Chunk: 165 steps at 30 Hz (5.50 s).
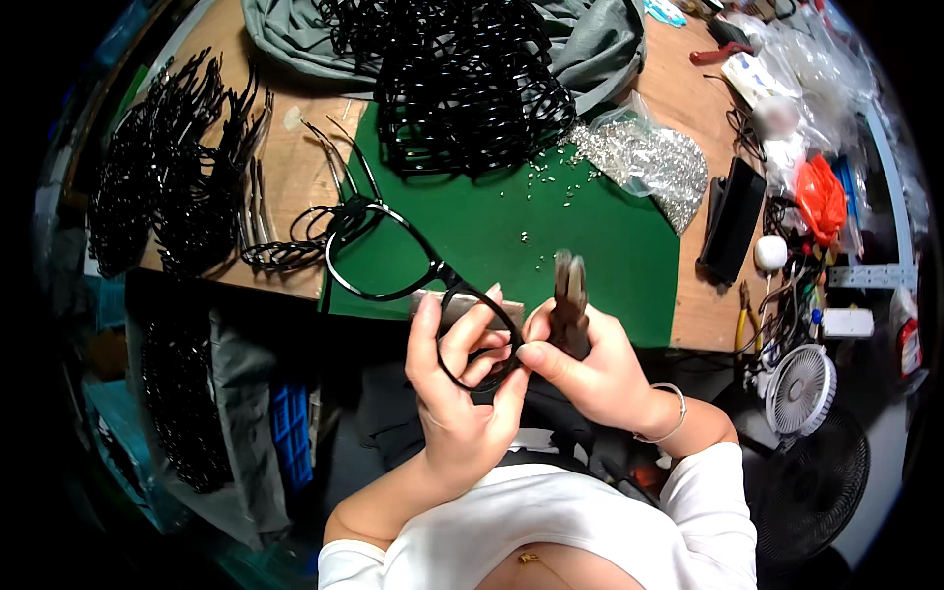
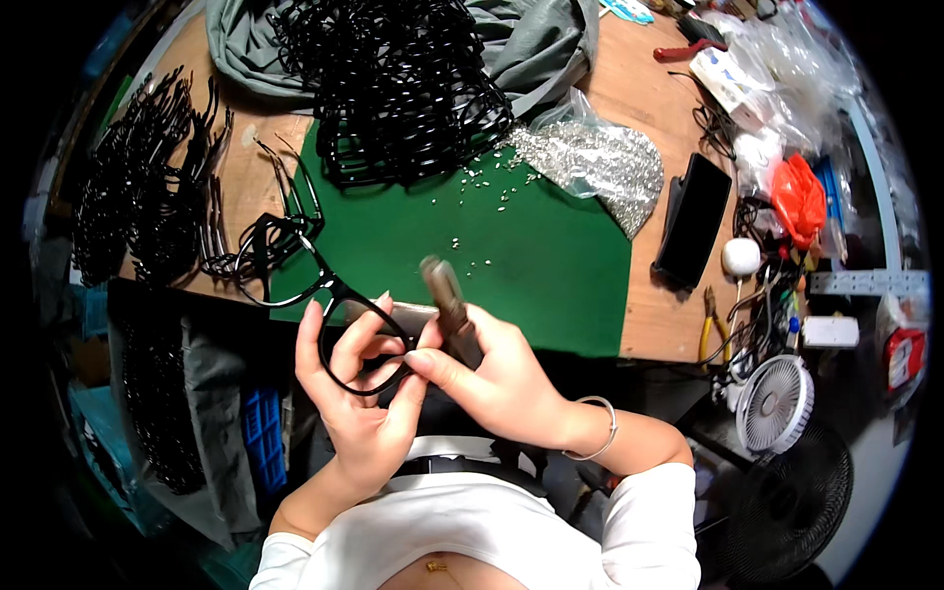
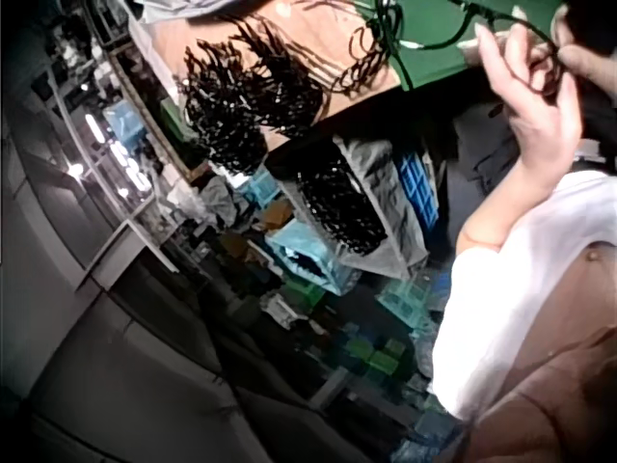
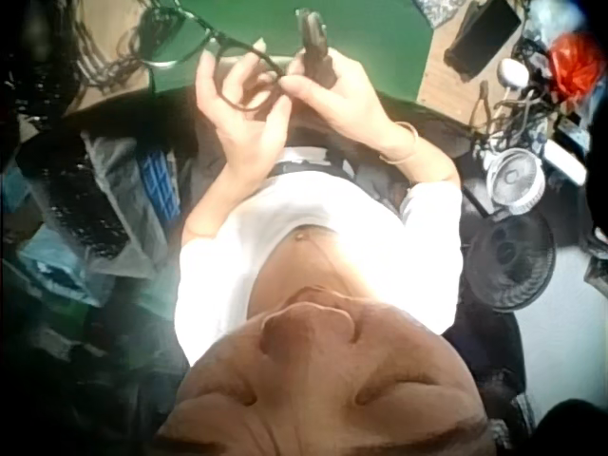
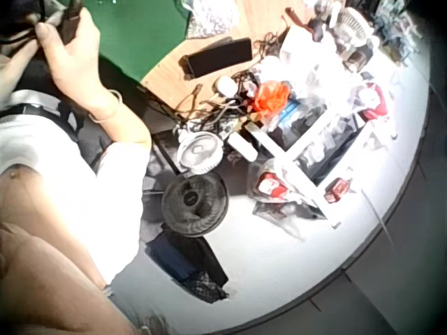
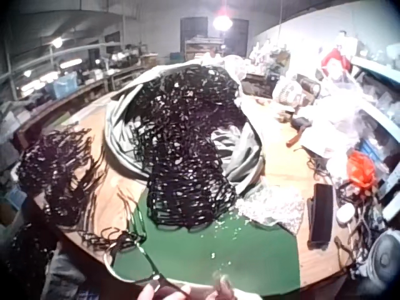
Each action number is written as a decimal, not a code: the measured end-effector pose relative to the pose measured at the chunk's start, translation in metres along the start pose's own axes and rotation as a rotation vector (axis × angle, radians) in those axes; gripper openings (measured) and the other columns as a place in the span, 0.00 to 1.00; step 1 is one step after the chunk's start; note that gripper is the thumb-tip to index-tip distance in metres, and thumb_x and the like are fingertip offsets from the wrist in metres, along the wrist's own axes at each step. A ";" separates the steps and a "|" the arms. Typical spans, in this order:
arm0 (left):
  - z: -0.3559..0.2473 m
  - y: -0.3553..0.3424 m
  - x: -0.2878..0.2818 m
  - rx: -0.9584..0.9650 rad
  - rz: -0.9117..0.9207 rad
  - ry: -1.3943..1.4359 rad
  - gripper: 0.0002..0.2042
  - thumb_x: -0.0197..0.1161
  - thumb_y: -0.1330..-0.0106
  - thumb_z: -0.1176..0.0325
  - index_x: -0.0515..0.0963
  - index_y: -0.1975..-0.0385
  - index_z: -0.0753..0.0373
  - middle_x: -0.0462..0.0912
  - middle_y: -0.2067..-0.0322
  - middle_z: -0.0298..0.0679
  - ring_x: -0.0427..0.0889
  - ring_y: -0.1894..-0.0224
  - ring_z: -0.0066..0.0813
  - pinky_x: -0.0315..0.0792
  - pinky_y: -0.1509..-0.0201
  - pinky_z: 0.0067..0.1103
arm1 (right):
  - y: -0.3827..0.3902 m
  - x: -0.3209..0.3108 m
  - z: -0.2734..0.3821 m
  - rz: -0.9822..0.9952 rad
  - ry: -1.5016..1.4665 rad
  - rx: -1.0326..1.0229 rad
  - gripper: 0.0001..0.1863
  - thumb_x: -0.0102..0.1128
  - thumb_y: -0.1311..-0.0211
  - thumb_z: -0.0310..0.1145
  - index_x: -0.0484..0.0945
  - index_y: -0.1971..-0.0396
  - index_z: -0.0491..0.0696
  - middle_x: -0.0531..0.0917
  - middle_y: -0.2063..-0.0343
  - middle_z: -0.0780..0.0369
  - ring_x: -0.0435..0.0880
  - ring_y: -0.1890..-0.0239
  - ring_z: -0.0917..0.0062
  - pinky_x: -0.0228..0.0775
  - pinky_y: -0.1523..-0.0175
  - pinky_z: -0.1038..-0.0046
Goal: The person uses pliers to adjust the arms of multiple black eyeglass frames on a green work mat. They repeatedly pick up frames, bend the temples with pliers, and place them back down, working through a batch of frames.
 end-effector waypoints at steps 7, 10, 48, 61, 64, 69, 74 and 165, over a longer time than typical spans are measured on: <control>-0.001 -0.015 -0.037 -0.220 0.317 0.335 0.39 0.57 0.50 0.85 0.38 0.42 0.64 0.66 0.51 0.50 0.71 0.52 0.33 0.71 0.51 0.24 | -0.001 0.026 0.010 0.115 -0.018 0.193 0.10 0.56 0.44 0.34 0.69 0.69 0.43 0.72 0.72 0.69 0.67 0.69 0.89 0.62 0.62 0.84; -0.005 -0.023 -0.044 -0.274 0.357 0.464 0.39 0.57 0.49 0.85 0.37 0.42 0.63 0.66 0.50 0.51 0.71 0.52 0.33 0.70 0.49 0.26 | -0.002 0.034 0.024 0.072 0.067 0.162 0.10 0.55 0.43 0.34 0.69 0.68 0.42 0.72 0.72 0.69 0.67 0.68 0.89 0.62 0.61 0.83; -0.003 -0.049 -0.025 -0.487 0.433 0.473 0.41 0.58 0.50 0.85 0.35 0.42 0.61 0.63 0.48 0.55 0.77 0.63 0.24 0.73 0.59 0.18 | -0.022 -0.019 0.057 0.688 0.716 0.546 0.24 0.50 0.44 0.48 0.72 0.74 0.37 0.75 0.85 0.53 0.77 0.80 0.66 0.68 0.72 0.70; 0.020 -0.037 -0.033 -0.378 0.431 0.499 0.44 0.61 0.55 0.85 0.37 0.43 0.57 0.66 0.56 0.51 0.68 0.75 0.15 0.63 0.70 0.11 | -0.022 -0.061 0.007 0.232 0.924 0.109 0.11 0.56 0.50 0.34 0.72 0.72 0.41 0.77 0.76 0.53 0.77 0.71 0.60 0.68 0.66 0.67; 0.027 -0.022 -0.030 -0.254 0.316 0.454 0.36 0.54 0.49 0.85 0.40 0.44 0.60 0.67 0.56 0.54 0.71 0.73 0.17 0.66 0.66 0.12 | -0.040 -0.070 0.017 0.038 1.049 -0.032 0.08 0.56 0.56 0.26 0.70 0.74 0.42 0.76 0.77 0.55 0.76 0.72 0.62 0.68 0.67 0.67; 0.021 -0.027 -0.015 -0.638 0.310 0.561 0.40 0.55 0.52 0.87 0.40 0.41 0.58 0.65 0.53 0.51 0.75 0.60 0.30 0.70 0.54 0.23 | -0.065 -0.081 -0.017 0.012 1.197 -0.169 0.09 0.56 0.58 0.25 0.69 0.74 0.42 0.73 0.78 0.55 0.74 0.71 0.61 0.67 0.65 0.65; 0.028 -0.023 -0.028 -0.799 0.413 1.016 0.19 0.54 0.44 0.79 0.58 0.53 0.64 0.65 0.54 0.47 0.73 0.57 0.31 0.68 0.51 0.26 | -0.074 -0.071 -0.019 0.014 1.237 -0.145 0.09 0.57 0.59 0.23 0.69 0.75 0.41 0.72 0.77 0.55 0.73 0.72 0.60 0.65 0.68 0.66; 0.064 -0.130 -0.116 0.189 0.215 -1.382 0.18 0.57 0.46 0.65 0.67 0.58 0.67 0.70 0.66 0.43 0.68 0.62 0.41 0.64 0.63 0.29 | -0.067 -0.044 0.000 0.077 0.893 0.155 0.10 0.57 0.50 0.32 0.71 0.73 0.41 0.75 0.78 0.55 0.75 0.73 0.64 0.66 0.67 0.70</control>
Point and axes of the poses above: each hand's wrist, its own y-axis away from the middle knuckle, its own x-axis out of the palm, z = x × y, the point moved 3 cm from there along -y, towards the middle knuckle
